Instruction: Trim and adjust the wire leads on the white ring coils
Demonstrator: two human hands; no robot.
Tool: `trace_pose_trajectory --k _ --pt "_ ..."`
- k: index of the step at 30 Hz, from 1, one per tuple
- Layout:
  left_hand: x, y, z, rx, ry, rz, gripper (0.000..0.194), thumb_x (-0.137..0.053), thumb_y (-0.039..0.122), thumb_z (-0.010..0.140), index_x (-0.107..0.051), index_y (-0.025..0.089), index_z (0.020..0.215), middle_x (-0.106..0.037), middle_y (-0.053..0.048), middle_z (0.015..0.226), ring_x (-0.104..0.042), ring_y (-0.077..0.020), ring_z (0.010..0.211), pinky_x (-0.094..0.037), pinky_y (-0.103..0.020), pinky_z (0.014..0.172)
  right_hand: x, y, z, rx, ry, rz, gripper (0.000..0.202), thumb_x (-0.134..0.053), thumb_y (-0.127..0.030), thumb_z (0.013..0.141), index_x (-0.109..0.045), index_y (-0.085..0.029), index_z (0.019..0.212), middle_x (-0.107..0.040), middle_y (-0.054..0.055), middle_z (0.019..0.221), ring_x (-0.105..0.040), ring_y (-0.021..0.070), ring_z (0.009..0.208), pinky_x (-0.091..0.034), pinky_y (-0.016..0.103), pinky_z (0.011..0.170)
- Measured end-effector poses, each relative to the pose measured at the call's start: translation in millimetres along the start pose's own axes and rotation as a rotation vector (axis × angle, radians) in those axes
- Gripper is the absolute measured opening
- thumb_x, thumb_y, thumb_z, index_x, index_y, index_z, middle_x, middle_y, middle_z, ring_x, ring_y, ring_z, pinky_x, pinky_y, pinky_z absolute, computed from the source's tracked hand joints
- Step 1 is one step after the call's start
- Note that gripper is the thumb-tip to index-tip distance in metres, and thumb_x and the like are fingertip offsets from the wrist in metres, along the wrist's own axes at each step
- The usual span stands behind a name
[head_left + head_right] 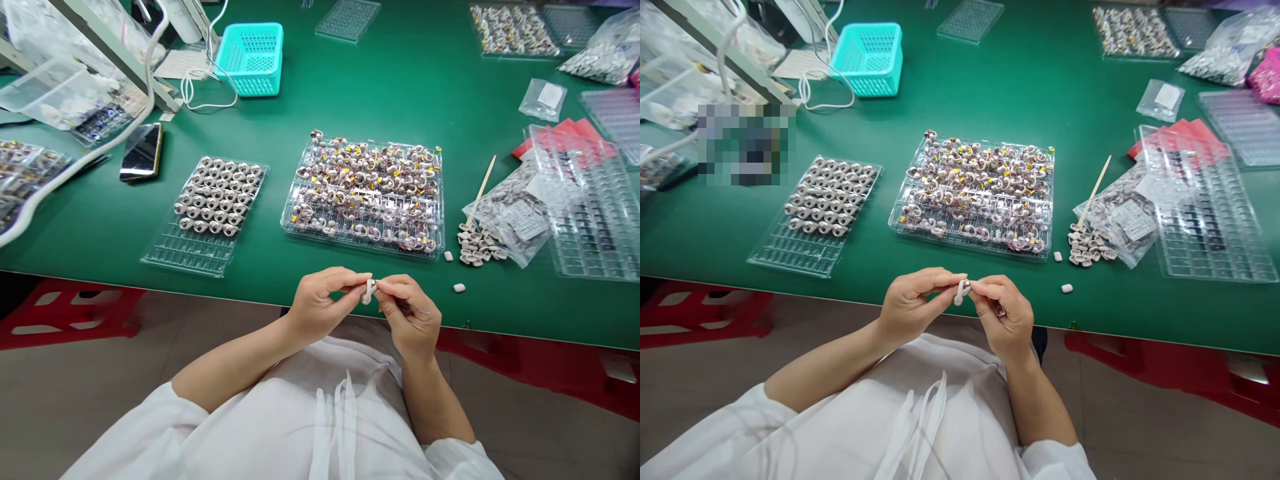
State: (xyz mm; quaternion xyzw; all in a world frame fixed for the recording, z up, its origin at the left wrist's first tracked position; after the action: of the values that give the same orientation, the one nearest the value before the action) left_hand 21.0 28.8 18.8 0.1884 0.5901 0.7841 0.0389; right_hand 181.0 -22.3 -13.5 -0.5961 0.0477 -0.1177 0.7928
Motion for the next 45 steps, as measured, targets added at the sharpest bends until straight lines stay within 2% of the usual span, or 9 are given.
trace_pose_trajectory --k 7,12,20,28,39,45 --pt "0.4 1.7 0.8 -0.012 -0.016 0.011 0.018 -0.066 0.016 0.088 -0.079 0.017 0.101 -0.079 -0.008 0.083 -0.073 -0.0159 0.074 -0.06 -0.022 0.065 0.3 -0.6 -0.1 0.011 -0.004 -0.031 0.019 -0.069 -0.016 0.088 -0.075 -0.028 0.102 -0.07 0.004 0.093 -0.061 0.0124 0.065 -0.049 0.026 0.051" --pt "0.6 2.4 0.9 -0.032 -0.015 0.034 0.019 -0.066 0.015 0.088 -0.079 0.017 0.101 -0.079 -0.008 0.081 -0.072 -0.016 0.073 -0.057 -0.022 0.062 1.0 -2.2 0.6 0.06 -0.015 -0.042 0.026 -0.069 -0.011 0.087 -0.074 -0.029 0.105 -0.07 0.003 0.094 -0.062 0.0127 0.067 -0.049 0.026 0.052" --pt "1.5 1.0 1.2 -0.048 -0.022 0.064 0.02 -0.065 0.016 0.089 -0.079 0.018 0.102 -0.08 -0.007 0.08 -0.072 -0.016 0.071 -0.058 -0.024 0.067 0.9 -7.6 2.0 0.142 -0.018 -0.154 0.024 -0.068 -0.012 0.088 -0.074 -0.029 0.104 -0.072 0.004 0.092 -0.067 0.0153 0.074 -0.053 0.026 0.054" --pt "0.6 2.9 1.7 -0.046 -0.019 0.047 0.02 -0.066 0.012 0.087 -0.079 0.017 0.101 -0.079 -0.007 0.079 -0.072 -0.0157 0.072 -0.057 -0.023 0.065 1.8 -5.7 1.8 0.08 -0.021 -0.118 0.025 -0.069 -0.01 0.086 -0.073 -0.027 0.103 -0.07 0.004 0.094 -0.064 0.0141 0.07 -0.051 0.026 0.053" --pt "1.0 0.7 1.0 -0.073 -0.031 0.047 0.021 -0.065 0.01 0.087 -0.079 0.016 0.102 -0.079 -0.007 0.08 -0.073 -0.0155 0.072 -0.056 -0.022 0.063 2.8 -5.5 2.4 0.114 -0.04 -0.103 0.029 -0.07 -0.007 0.085 -0.074 -0.028 0.104 -0.07 0.003 0.094 -0.064 0.0134 0.071 -0.049 0.025 0.053" --pt "2.1 -1.0 0.2 -0.125 -0.047 0.075 0.022 -0.065 0.009 0.088 -0.078 0.016 0.104 -0.079 -0.007 0.081 -0.072 -0.0143 0.072 -0.056 -0.022 0.068 3.6 -5.1 2.5 0.061 -0.057 -0.108 0.024 -0.07 -0.01 0.086 -0.074 -0.027 0.103 -0.07 0.003 0.094 -0.063 0.012 0.067 -0.047 0.025 0.051"
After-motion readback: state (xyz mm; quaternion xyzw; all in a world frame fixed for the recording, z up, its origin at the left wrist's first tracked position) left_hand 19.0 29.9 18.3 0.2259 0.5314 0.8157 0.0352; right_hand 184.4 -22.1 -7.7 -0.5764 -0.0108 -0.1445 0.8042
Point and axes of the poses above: each hand's wrist, its own z-axis towards the middle knuckle, its own x-axis out of the back of the hand, y = z × x, the point moved 3 cm from there along z, towards the middle knuckle
